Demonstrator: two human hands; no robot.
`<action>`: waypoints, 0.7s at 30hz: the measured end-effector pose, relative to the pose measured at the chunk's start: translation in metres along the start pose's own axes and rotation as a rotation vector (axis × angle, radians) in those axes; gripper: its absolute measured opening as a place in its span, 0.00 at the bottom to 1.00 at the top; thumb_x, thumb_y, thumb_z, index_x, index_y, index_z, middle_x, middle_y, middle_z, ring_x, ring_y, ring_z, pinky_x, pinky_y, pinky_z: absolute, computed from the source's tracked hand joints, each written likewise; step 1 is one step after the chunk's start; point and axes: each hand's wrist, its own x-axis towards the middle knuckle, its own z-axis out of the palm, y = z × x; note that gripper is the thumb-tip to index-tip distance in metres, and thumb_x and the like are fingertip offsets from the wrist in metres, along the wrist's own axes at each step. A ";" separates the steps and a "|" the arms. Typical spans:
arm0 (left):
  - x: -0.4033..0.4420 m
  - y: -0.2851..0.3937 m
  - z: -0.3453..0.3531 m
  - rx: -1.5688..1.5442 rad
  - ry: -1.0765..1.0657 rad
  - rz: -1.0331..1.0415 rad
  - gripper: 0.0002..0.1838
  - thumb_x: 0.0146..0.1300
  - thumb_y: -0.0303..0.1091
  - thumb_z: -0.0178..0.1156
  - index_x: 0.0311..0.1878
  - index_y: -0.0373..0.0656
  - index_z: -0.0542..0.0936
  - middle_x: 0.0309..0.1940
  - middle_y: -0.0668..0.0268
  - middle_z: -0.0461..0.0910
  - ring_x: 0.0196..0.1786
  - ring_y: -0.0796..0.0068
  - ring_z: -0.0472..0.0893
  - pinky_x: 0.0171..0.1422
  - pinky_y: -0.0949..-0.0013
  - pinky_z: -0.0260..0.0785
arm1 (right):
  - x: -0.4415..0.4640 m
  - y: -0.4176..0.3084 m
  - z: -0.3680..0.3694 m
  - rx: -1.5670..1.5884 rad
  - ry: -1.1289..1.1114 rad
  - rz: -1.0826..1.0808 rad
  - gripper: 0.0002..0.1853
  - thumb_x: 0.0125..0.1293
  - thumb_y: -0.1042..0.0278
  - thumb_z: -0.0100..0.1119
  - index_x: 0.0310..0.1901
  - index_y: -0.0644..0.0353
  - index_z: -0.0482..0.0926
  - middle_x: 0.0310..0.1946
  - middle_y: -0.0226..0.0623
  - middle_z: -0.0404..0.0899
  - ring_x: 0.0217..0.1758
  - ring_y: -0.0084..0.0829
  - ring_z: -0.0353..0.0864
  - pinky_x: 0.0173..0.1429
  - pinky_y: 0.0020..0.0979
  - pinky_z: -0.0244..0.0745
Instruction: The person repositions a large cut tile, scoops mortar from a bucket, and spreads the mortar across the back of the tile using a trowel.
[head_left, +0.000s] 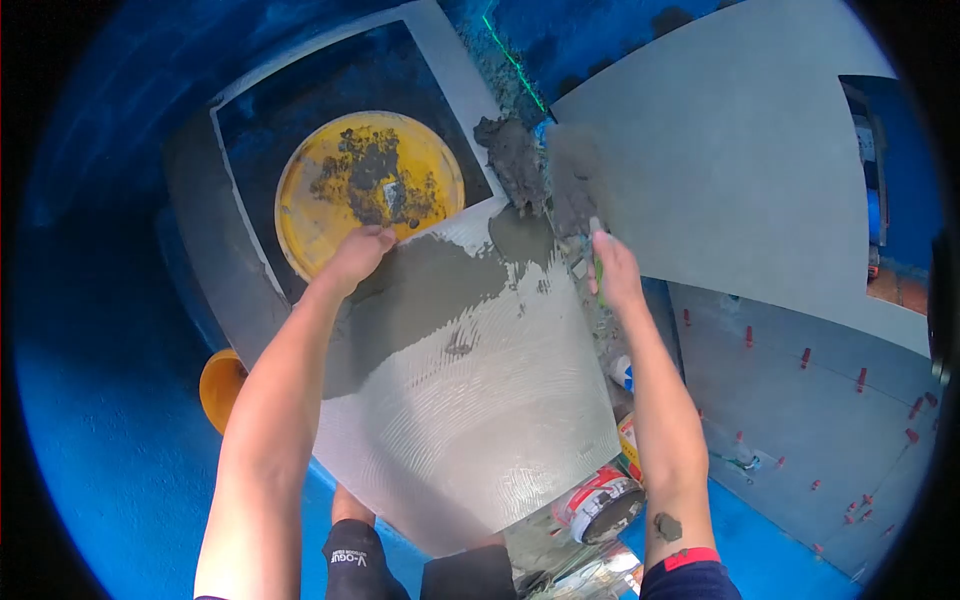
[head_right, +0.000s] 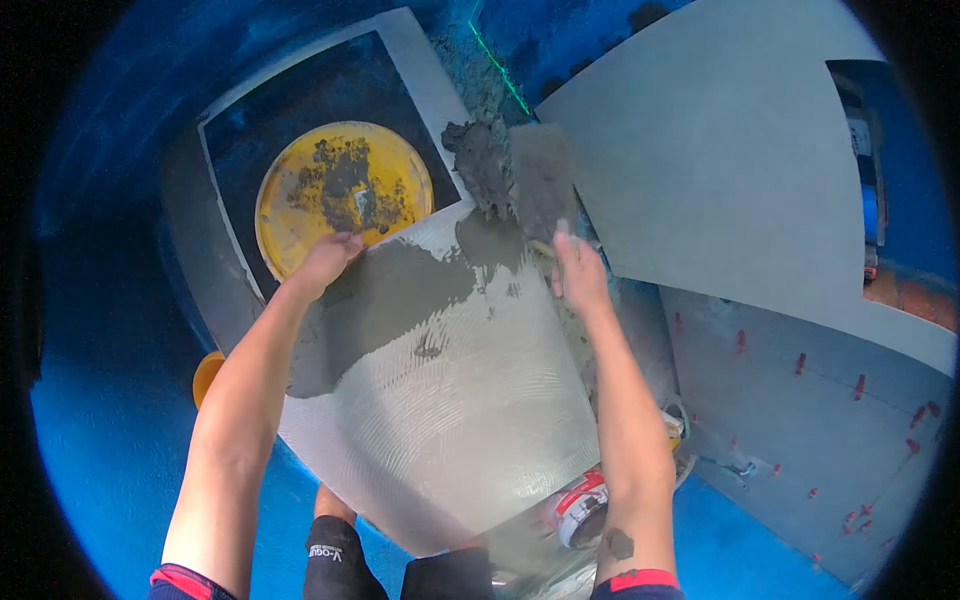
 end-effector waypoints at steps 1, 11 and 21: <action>-0.002 0.003 0.001 0.023 0.012 -0.012 0.20 0.71 0.44 0.55 0.53 0.36 0.81 0.45 0.67 0.81 0.48 0.74 0.75 0.57 0.70 0.64 | 0.007 -0.003 0.001 0.007 -0.054 -0.032 0.24 0.72 0.44 0.52 0.39 0.63 0.75 0.20 0.33 0.73 0.17 0.25 0.71 0.24 0.31 0.66; -0.004 0.005 0.006 -0.018 0.044 -0.009 0.20 0.73 0.43 0.54 0.52 0.33 0.80 0.43 0.64 0.81 0.48 0.71 0.75 0.57 0.70 0.64 | 0.058 -0.011 0.006 -0.167 -0.117 0.006 0.30 0.69 0.39 0.55 0.45 0.68 0.78 0.23 0.36 0.76 0.20 0.27 0.74 0.26 0.31 0.70; -0.003 -0.001 0.014 -0.101 0.137 0.035 0.19 0.70 0.42 0.54 0.43 0.32 0.81 0.36 0.61 0.80 0.40 0.68 0.76 0.50 0.66 0.66 | 0.069 -0.024 0.011 -0.268 -0.131 0.012 0.31 0.69 0.39 0.54 0.49 0.67 0.77 0.24 0.36 0.73 0.21 0.26 0.72 0.25 0.31 0.68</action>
